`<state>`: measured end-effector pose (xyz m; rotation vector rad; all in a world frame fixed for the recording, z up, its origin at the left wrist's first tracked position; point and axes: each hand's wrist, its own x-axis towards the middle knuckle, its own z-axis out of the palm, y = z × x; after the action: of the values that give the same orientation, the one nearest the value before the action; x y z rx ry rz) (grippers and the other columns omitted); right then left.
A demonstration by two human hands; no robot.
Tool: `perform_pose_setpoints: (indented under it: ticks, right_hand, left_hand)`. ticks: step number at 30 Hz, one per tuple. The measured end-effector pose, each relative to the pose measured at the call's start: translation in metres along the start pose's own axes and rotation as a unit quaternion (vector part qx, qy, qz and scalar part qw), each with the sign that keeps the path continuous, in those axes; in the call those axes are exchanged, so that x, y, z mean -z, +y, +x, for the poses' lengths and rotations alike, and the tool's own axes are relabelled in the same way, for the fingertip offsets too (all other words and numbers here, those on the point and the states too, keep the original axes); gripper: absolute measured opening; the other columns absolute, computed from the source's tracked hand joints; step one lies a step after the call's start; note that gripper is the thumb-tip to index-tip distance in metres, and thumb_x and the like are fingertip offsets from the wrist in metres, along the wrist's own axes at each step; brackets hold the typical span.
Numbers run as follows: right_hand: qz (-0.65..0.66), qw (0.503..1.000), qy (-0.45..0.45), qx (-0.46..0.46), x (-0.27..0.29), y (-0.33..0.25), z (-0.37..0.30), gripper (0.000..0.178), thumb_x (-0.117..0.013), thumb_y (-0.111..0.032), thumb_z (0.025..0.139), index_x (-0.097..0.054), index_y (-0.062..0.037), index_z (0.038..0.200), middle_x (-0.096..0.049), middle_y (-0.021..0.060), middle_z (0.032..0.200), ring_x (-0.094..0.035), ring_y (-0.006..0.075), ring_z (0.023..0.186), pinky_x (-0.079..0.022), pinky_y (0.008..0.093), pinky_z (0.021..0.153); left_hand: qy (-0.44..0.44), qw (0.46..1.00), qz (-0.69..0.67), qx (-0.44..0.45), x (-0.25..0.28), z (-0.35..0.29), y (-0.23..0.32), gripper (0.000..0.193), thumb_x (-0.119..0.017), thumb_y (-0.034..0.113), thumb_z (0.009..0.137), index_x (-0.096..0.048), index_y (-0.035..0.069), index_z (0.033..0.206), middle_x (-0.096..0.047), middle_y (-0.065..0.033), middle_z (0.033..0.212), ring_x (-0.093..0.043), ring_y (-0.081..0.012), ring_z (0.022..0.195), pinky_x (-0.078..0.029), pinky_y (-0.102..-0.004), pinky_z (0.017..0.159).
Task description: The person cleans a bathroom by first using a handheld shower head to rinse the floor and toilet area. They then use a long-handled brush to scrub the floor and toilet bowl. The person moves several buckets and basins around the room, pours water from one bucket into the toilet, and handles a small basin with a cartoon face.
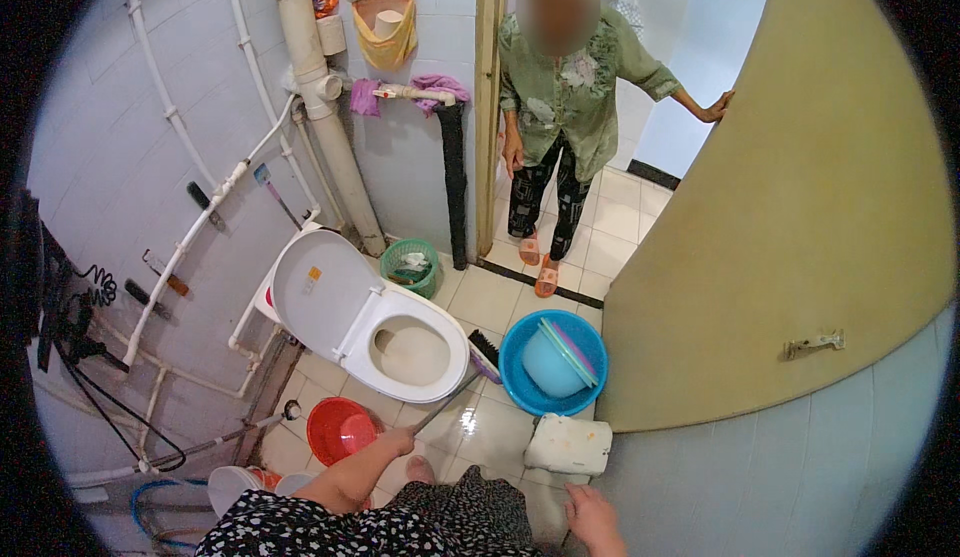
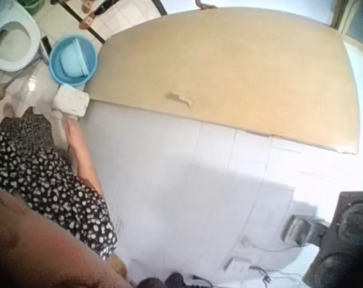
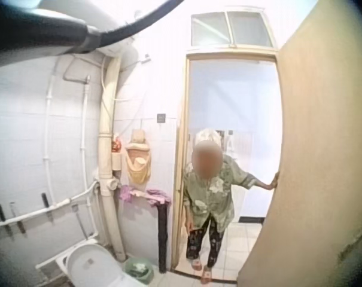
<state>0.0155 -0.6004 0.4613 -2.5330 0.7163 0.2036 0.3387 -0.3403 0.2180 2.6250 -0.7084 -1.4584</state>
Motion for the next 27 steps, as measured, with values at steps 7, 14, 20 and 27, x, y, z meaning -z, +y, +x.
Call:
perform_pose_setpoints:
  ticks: [7, 14, 20, 27]
  right_hand:
    - [0.026, 0.997, 0.023, 0.062, -0.002, 0.011, 0.025, 0.031, -0.056, -0.013, 0.077, -0.056, -0.0071, 0.107, -0.058, 0.0132, 0.097, -0.054, 0.0316, 0.091, -0.045, 0.0393, 0.078]
    - [0.026, 0.990, 0.020, 0.141, 0.017, 0.012, 0.032, 0.031, -0.055, -0.012, 0.077, -0.054, -0.0076, 0.108, -0.057, 0.0123, 0.097, -0.054, 0.0303, 0.090, -0.045, 0.0392, 0.077]
    - [0.019, 0.988, 0.024, 0.151, 0.014, 0.033, 0.030, 0.033, -0.056, -0.014, 0.079, -0.054, -0.0114, 0.112, -0.058, 0.0101, 0.100, -0.054, 0.0297, 0.094, -0.046, 0.0394, 0.078]
    - [-0.004, 0.990, 0.012, 0.143, 0.018, 0.049, 0.035, 0.032, -0.054, -0.014, 0.079, -0.054, -0.0088, 0.111, -0.057, 0.0115, 0.100, -0.054, 0.0294, 0.094, -0.045, 0.0394, 0.081]
  left_hand:
    - [-0.010, 0.993, 0.095, 0.074, -0.008, -0.120, -0.084, 0.055, -0.048, 0.020, 0.079, -0.036, 0.034, 0.130, -0.057, -0.0125, 0.113, -0.057, -0.0272, 0.101, -0.045, -0.0419, 0.082]
    - [-0.011, 0.963, 0.223, 0.153, 0.009, -0.207, -0.116, 0.042, -0.043, 0.024, 0.083, -0.044, 0.027, 0.125, -0.061, -0.0110, 0.105, -0.059, -0.0289, 0.096, -0.045, -0.0420, 0.080]
    - [0.103, 0.944, 0.249, 0.193, -0.013, -0.203, -0.151, 0.032, -0.043, 0.023, 0.085, -0.053, 0.014, 0.114, -0.062, -0.0099, 0.097, -0.060, -0.0287, 0.089, -0.046, -0.0431, 0.074]
    - [0.124, 0.960, 0.148, 0.201, 0.010, -0.230, -0.092, 0.031, -0.042, 0.030, 0.087, -0.058, 0.012, 0.107, -0.062, -0.0153, 0.097, -0.060, -0.0278, 0.091, -0.046, -0.0412, 0.079]
